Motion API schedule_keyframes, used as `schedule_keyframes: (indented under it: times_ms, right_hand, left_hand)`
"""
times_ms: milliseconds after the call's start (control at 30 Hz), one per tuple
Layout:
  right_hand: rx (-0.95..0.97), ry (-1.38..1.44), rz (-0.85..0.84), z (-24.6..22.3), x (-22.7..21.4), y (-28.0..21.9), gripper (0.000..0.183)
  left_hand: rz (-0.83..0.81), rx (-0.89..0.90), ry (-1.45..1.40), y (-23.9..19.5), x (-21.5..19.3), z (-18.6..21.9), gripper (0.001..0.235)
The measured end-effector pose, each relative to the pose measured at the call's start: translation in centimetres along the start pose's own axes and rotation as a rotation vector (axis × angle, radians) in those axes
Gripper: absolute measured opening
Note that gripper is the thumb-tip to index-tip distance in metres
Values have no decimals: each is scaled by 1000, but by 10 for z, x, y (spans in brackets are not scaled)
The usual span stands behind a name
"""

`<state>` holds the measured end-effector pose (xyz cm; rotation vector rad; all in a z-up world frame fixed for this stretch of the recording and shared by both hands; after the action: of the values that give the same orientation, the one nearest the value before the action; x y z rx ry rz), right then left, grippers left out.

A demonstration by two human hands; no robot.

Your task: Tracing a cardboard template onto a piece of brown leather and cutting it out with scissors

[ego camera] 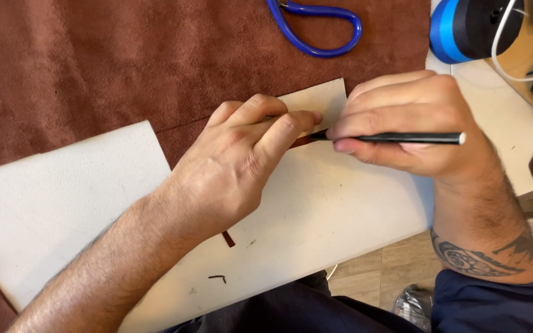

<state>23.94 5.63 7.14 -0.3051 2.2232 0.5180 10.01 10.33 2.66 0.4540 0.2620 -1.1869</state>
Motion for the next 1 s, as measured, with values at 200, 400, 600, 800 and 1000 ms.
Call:
schedule_keyframes:
  times_ms: [200,400,600,800,1000]
  right_hand:
    - [-76,-18,-61,-10,13,4,15]
    - [-107,14,-75,-13,17,7,16]
    - [-112,79,-99,-15,19,10,17]
    - [-125,44,-77,-16,21,11,13]
    - [-113,42,-104,-16,21,12,15]
  left_hand:
    - [12,-6,-39,0,-1,-3,40]
    - [10,-25,-59,0,-3,-2,36]
    - [-1,-15,-46,1,-1,-3,36]
    - [4,-16,-45,0,-1,-4,36]
    - [8,-10,-50,-1,-1,-3,35]
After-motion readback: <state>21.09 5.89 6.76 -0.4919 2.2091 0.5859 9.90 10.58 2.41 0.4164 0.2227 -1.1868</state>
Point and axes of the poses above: each hand's wrist, its own y-axis towards the middle knuckle, its own x-axis out of the palm, z = x × y, the point moved 7 cm from there along y, towards the middle knuckle, and after that the axes turned 13 degrees about -y, right-handed, at the moved point
